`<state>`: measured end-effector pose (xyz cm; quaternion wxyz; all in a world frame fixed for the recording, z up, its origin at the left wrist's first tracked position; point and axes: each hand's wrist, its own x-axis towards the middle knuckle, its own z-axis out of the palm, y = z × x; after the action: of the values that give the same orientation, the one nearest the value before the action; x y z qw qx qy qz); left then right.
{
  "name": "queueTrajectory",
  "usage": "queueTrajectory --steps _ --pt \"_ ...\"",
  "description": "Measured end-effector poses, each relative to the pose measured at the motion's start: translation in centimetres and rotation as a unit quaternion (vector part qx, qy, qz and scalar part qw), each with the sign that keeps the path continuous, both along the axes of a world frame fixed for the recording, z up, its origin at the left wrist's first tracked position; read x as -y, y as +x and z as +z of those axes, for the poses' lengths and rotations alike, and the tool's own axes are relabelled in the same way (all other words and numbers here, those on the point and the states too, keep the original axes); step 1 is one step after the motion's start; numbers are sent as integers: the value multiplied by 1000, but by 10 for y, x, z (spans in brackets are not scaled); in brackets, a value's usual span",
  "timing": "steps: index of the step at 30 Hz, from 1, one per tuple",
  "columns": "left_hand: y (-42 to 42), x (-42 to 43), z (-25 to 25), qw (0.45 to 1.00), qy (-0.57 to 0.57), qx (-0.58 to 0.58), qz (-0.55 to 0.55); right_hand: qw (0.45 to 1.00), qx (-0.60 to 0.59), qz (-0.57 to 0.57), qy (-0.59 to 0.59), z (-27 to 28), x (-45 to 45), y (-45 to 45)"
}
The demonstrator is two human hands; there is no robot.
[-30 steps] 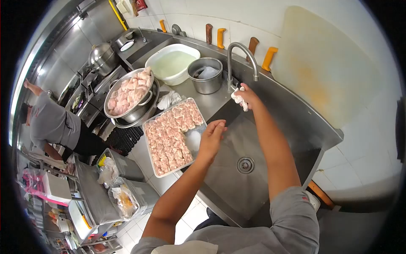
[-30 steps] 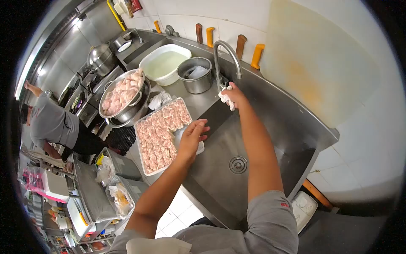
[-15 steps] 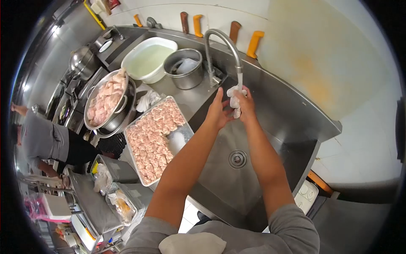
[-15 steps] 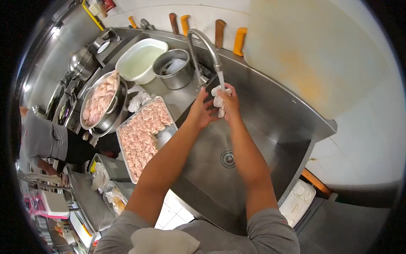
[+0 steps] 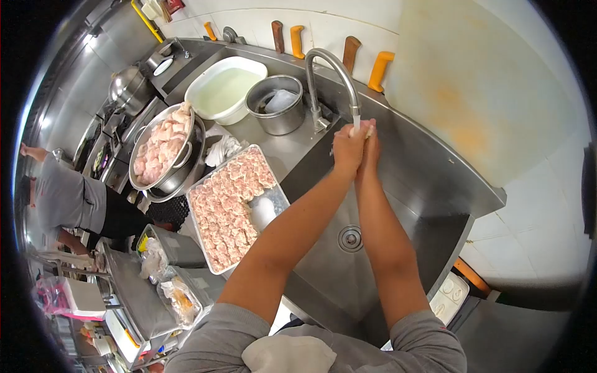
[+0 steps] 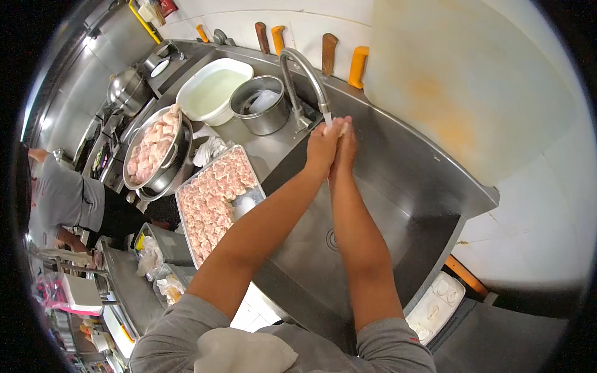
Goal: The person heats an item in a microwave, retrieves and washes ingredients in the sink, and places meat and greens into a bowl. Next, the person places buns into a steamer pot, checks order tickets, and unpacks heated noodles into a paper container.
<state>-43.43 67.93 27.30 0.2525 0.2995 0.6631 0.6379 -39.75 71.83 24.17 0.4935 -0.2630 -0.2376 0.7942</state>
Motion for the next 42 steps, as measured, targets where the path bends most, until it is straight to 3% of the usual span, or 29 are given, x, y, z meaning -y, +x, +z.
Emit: queueTrajectory --steps 1,3,5,6,7,8,9,10,11,13,15,17,18,22,24,25,27,28,30,34,36,38,40,42 --pt "-5 1 -1 998 -27 -53 19 1000 0 4 -2 -3 8 -4" --pt "-12 3 10 997 -2 -34 72 997 -30 -4 71 17 29 -8" --pt "-18 2 1 995 39 85 40 994 -4 -1 109 10 30 -11" --pt "-20 4 -10 998 42 -43 -20 996 19 -6 81 2 24 -10" --pt "-14 7 -20 998 37 -43 -21 998 41 -13 54 -4 19 -9" --pt "-3 16 -26 985 67 -160 0 998 42 -15 49 -11 13 -7" --pt "5 22 -29 957 97 -273 19 997 -77 21 -16 -17 8 -5" --pt "3 26 -30 953 112 -281 4 976 -196 55 -78 -24 3 -3" --pt "-2 26 -28 954 111 -279 2 976 -195 52 -79 -19 7 -3" --pt "-17 22 -23 981 4 -191 -40 991 -128 6 -49 0 25 -8" --pt "-17 23 -13 988 15 -153 -18 994 -108 -20 -28 -1 25 -9" --pt "-14 21 -13 969 92 -231 -17 983 -169 -54 -49 6 17 -3" --pt "-7 23 -14 960 120 -253 5 969 -207 -70 -118 12 16 3" --pt "-4 13 -15 957 221 -176 60 961 -235 -57 -134 14 23 8" --pt "-2 23 -1 975 83 -208 8 986 -138 35 -92 -3 22 8" --pt "-1 26 5 975 79 -209 9 985 -139 36 -96 -12 19 8" --pt "0 28 12 932 -138 -315 -119 969 -196 112 -98 -16 11 6" --pt "6 29 7 931 -139 -316 -119 969 -198 113 -98 -22 18 5" --pt "20 31 -8 850 21 -523 -59 934 -355 4 -49 -2 51 1" --pt "10 39 -10 839 83 -536 -43 935 -306 109 -141 -21 11 10" --pt "-17 41 -16 936 108 -336 1 957 -151 201 -147 -23 -2 8" --pt "-44 30 -35 996 44 -71 37 961 -99 221 -131 -18 3 16" --pt "-73 25 -50 990 0 -111 84 959 -47 251 -121 -27 -2 28" --pt "-77 23 -37 990 -106 77 56 965 -35 238 -103 -66 -21 47"
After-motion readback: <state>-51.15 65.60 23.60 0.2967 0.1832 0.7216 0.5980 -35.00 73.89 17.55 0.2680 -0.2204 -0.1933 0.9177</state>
